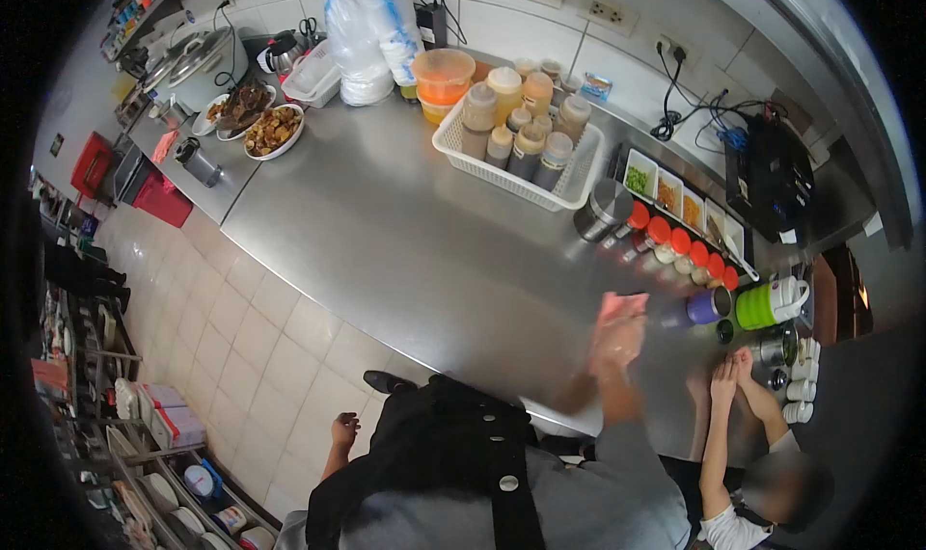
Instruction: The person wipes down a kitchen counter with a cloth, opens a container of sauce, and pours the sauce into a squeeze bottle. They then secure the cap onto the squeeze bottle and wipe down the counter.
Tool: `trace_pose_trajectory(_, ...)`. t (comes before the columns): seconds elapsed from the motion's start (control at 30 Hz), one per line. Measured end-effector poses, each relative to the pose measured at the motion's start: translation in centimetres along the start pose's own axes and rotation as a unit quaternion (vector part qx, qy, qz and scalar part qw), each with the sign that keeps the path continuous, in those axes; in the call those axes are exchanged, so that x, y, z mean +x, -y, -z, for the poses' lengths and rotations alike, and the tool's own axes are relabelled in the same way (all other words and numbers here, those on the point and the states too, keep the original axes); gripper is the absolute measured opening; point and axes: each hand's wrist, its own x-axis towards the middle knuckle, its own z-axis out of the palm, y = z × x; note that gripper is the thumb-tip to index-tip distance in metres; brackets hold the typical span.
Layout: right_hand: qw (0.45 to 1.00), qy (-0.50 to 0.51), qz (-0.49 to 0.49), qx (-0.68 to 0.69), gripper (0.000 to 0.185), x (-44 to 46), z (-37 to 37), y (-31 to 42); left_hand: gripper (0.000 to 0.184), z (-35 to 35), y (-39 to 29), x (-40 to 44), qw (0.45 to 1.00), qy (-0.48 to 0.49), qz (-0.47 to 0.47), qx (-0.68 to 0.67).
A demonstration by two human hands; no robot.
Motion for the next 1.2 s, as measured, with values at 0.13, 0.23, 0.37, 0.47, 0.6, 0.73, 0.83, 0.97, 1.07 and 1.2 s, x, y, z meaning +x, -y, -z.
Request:
trace_pose_trajectory(0.13, 0.940, 0.297, 0.047, 0.164, 0.028, -10.0, -5.4, 7.4, 0.023, 0.1, -3.3, 0.3, 0.999, -0.011, -0.028, -0.018)
trace_pose_trajectory(0.23, 0.808, 0.237, 0.523, -0.131, 0.030, -13.7, -7.2, 15.8, 0.022, -0.4, -3.8, 0.0, 0.999, -0.011, -0.040, -0.003)
trace_pose_trajectory(0.37, 0.875, 0.382, 0.273, 0.120, 0.029, -9.1, -16.3, 16.0, 0.023, 0.0, -1.1, -2.0, 0.998, 0.004, -0.059, 0.030)
trace_pose_trajectory(0.47, 0.893, 0.328, 0.309, 0.013, 0.036, -6.0, -18.3, 19.1, 0.025, 0.3, 2.5, -3.4, 0.999, -0.006, 0.021, -0.047)
trace_pose_trajectory(0.6, 0.874, 0.360, 0.282, -0.165, 0.038, -10.0, -14.5, 23.7, 0.025, 0.9, 3.5, -8.0, 0.997, -0.044, 0.065, -0.020)
trace_pose_trajectory(0.73, 0.756, 0.442, 0.439, -0.200, 0.049, -16.5, -15.1, 16.6, 0.026, -1.4, 6.4, -8.8, 0.986, 0.004, 0.154, -0.061)
trace_pose_trajectory(0.83, 0.747, 0.605, 0.275, 0.004, 0.051, -15.3, -12.6, 18.6, 0.027, -1.5, 6.5, -9.4, 0.988, 0.024, 0.103, 0.110)
trace_pose_trajectory(0.97, 0.842, 0.482, -0.026, 0.242, 0.040, -9.6, -12.0, 22.4, 0.027, -0.9, 5.3, -7.2, 0.997, 0.010, 0.062, 0.046)
trace_pose_trajectory(1.07, 0.912, 0.356, 0.192, -0.076, 0.027, -2.6, -12.5, 25.4, 0.028, 0.5, 2.6, -5.3, 0.995, -0.024, 0.079, -0.048)
trace_pose_trajectory(1.2, 0.844, 0.099, 0.526, 0.024, 0.018, 9.4, -15.6, 30.9, 0.029, 1.0, 2.0, -3.6, 0.994, -0.049, 0.056, -0.076)
